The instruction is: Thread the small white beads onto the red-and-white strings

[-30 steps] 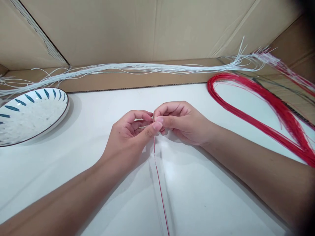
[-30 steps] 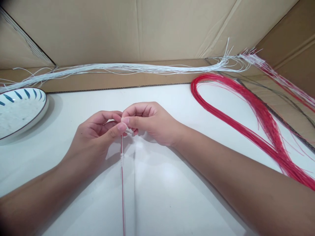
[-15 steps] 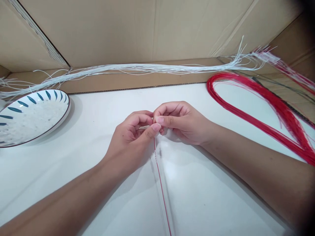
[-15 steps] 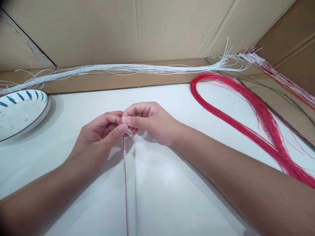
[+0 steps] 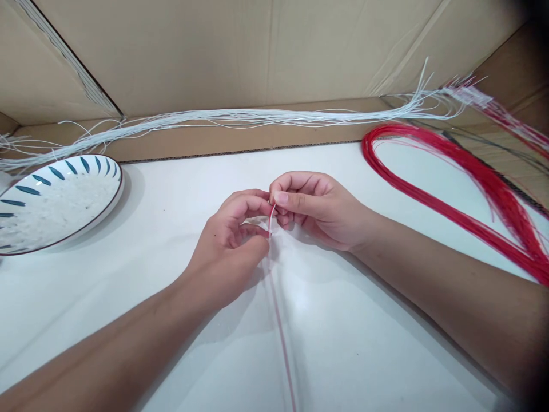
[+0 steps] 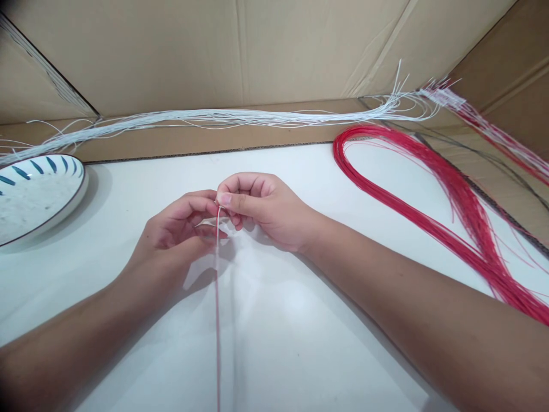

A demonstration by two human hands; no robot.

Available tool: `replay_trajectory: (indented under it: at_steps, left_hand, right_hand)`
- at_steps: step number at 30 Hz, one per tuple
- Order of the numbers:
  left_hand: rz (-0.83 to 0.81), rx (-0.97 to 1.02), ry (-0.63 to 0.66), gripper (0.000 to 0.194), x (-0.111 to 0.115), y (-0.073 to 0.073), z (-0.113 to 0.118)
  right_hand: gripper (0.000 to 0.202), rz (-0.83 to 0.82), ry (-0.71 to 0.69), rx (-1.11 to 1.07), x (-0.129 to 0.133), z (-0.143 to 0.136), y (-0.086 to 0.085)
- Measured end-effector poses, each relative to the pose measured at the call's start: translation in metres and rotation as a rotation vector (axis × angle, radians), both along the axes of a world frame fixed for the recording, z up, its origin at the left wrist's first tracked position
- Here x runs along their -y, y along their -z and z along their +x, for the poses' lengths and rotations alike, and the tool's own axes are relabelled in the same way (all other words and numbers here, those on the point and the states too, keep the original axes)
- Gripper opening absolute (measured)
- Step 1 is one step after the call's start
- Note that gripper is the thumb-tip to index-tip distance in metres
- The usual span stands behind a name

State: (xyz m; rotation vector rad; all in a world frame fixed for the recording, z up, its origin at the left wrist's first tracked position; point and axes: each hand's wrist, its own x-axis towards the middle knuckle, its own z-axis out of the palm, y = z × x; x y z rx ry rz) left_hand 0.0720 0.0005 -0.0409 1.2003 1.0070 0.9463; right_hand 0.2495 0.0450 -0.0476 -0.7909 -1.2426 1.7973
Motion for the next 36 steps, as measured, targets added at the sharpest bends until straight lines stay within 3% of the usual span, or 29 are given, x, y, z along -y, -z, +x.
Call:
replay_trajectory:
  at_steps: [2,5,7,11,13,16,24,32,34,36]
  left_hand:
    - [-0.023,-0.009,-0.055,0.004,0.000,-0.003,0.001]
    - [-0.016,-0.004,-0.114,0.014,-0.001,-0.004,0.002]
    - [-0.023,0.030,-0.155,0.015,-0.002,-0.002,0.002]
    - [-0.081,0.046,-0.241,0.016,-0.003,0.001,0.001]
    - [-0.086,0.056,-0.248,0.016,-0.004,0.002,0.001]
    - [-0.050,0.082,-0.273,0.015,-0.004,0.004,0.000]
    - [-0.033,0.070,-0.280,0.018,-0.004,0.005,-0.002]
    - [-0.013,0.037,-0.276,0.018,-0.003,0.005,-0.002]
    - [-0.001,0.032,-0.277,0.018,-0.003,0.005,-0.002]
    - [-0.002,0.035,-0.288,0.018,-0.002,0.004,-0.001]
  right_hand:
    - [0.026,0.024,-0.019,0.011,0.001,-0.001,0.001]
    - [0.025,0.049,-0.036,0.042,0.001,-0.001,0.002]
    - [0.023,0.101,0.045,0.111,-0.002,0.000,0.002]
    - [0.006,0.318,0.218,0.516,-0.009,0.007,0.005]
    - [0.011,0.456,0.177,0.728,-0.010,0.009,0.006]
    - [0.019,0.656,0.074,0.880,-0.009,0.011,0.004]
    - [0.004,0.778,0.055,0.972,-0.004,0.004,0.001]
    - [0.010,0.808,0.024,0.958,-0.003,0.003,0.004]
    - [0.009,0.781,0.030,0.906,-0.003,0.003,0.004]
    - [0.006,0.631,0.059,0.749,-0.003,0.003,0.003]
